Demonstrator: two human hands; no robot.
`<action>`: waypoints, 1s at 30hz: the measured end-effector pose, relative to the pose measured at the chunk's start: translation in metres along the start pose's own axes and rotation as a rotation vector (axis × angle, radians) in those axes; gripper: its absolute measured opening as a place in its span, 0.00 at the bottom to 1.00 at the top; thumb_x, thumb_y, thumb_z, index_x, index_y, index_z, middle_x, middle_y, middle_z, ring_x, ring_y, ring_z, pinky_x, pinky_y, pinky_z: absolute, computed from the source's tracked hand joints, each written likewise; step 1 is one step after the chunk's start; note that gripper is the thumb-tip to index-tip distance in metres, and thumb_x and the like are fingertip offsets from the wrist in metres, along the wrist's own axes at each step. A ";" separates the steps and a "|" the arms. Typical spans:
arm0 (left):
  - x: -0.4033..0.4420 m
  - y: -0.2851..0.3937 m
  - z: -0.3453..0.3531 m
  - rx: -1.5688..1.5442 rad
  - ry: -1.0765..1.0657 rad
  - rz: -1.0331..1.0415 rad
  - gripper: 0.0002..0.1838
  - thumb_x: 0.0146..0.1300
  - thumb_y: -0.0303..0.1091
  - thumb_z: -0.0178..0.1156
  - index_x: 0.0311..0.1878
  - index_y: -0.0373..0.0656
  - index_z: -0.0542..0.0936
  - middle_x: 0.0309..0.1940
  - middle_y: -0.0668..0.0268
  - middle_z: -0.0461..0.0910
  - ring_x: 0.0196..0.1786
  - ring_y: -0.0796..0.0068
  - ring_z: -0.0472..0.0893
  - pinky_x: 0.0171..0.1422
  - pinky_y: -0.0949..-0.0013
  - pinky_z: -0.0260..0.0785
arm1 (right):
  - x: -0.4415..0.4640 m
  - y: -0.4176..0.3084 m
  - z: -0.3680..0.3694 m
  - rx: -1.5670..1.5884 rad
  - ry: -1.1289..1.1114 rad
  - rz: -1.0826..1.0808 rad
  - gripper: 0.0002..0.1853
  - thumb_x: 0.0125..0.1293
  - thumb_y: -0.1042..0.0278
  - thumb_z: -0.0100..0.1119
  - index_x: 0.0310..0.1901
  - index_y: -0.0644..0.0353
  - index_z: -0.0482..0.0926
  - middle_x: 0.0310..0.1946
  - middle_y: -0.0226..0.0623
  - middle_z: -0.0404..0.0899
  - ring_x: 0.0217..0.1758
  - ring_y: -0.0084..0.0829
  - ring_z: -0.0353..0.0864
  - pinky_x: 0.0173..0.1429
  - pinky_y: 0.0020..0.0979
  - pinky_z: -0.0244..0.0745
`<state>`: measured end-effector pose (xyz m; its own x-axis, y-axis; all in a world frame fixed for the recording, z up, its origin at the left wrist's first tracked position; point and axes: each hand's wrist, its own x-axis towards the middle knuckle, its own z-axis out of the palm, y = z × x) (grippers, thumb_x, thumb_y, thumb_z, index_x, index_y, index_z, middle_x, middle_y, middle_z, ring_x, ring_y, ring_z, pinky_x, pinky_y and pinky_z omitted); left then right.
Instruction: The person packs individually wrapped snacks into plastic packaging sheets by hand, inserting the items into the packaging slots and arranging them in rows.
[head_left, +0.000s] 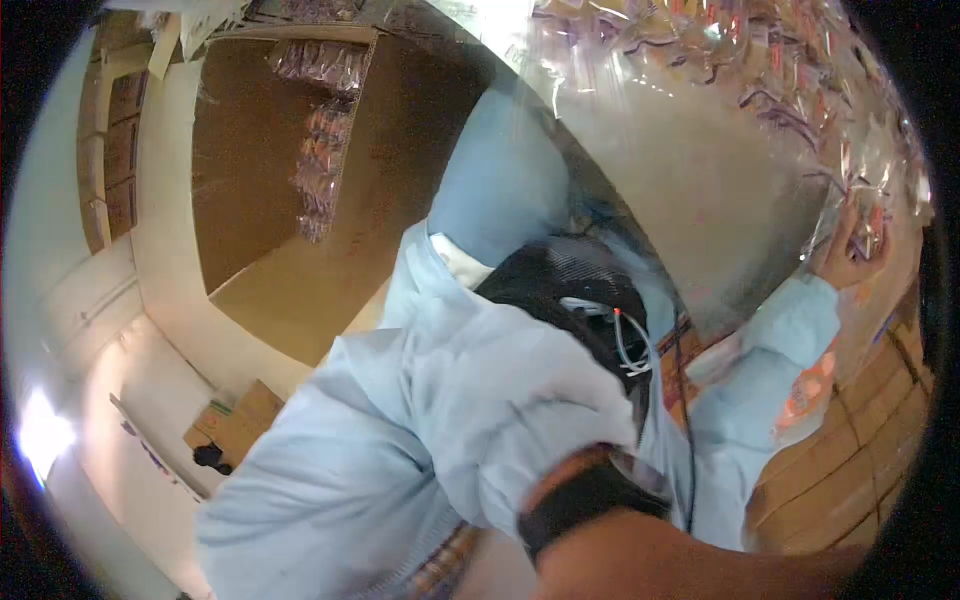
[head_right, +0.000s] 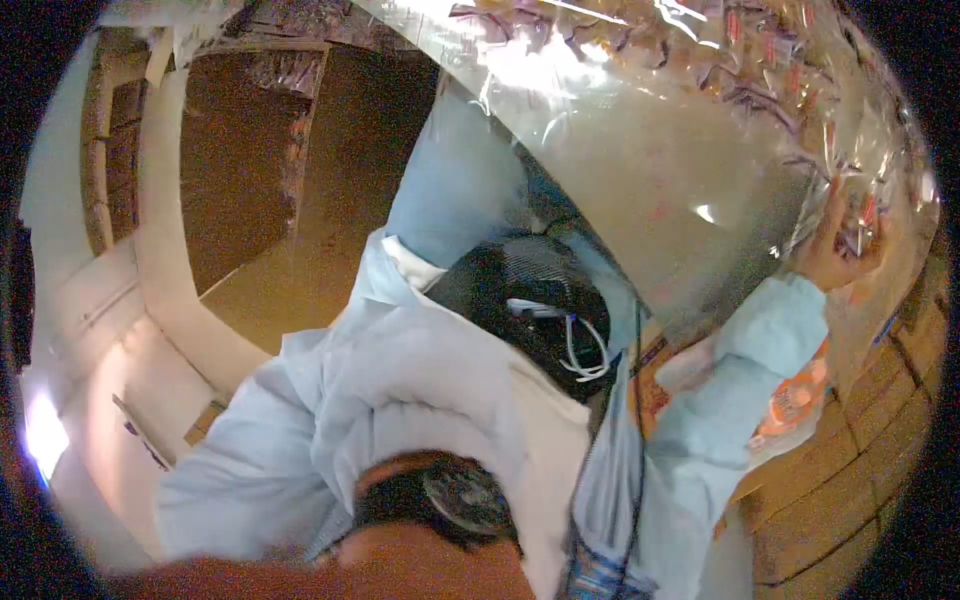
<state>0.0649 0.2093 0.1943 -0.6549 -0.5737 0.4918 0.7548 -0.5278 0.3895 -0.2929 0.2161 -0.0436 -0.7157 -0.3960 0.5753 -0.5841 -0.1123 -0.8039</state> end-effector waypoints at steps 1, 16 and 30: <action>-0.003 0.007 -0.003 0.007 0.015 -0.013 0.10 0.76 0.35 0.49 0.38 0.52 0.78 0.36 0.69 0.76 0.36 0.70 0.78 0.41 0.66 0.74 | -0.012 -0.004 -0.012 -0.100 0.008 -0.004 0.30 0.61 0.82 0.76 0.63 0.63 0.71 0.60 0.53 0.80 0.54 0.45 0.87 0.59 0.43 0.89; -0.031 0.059 -0.059 0.267 0.196 -0.125 0.11 0.77 0.35 0.47 0.37 0.54 0.77 0.35 0.70 0.75 0.36 0.71 0.77 0.40 0.67 0.74 | -0.011 -0.014 -0.002 0.017 -0.058 0.004 0.34 0.61 0.80 0.77 0.65 0.65 0.68 0.61 0.52 0.79 0.56 0.43 0.86 0.63 0.41 0.87; -0.017 0.127 -0.064 0.125 0.350 -0.136 0.12 0.78 0.35 0.45 0.37 0.56 0.76 0.35 0.71 0.73 0.36 0.72 0.76 0.40 0.68 0.73 | -0.018 -0.024 0.008 -0.146 0.022 0.017 0.41 0.60 0.71 0.77 0.73 0.61 0.66 0.60 0.46 0.77 0.63 0.38 0.79 0.67 0.38 0.76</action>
<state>0.1698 0.1124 0.1857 -0.7055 -0.6941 0.1427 0.6450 -0.5455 0.5352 -0.2629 0.2182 -0.0356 -0.7331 -0.3761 0.5667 -0.6205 0.0286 -0.7837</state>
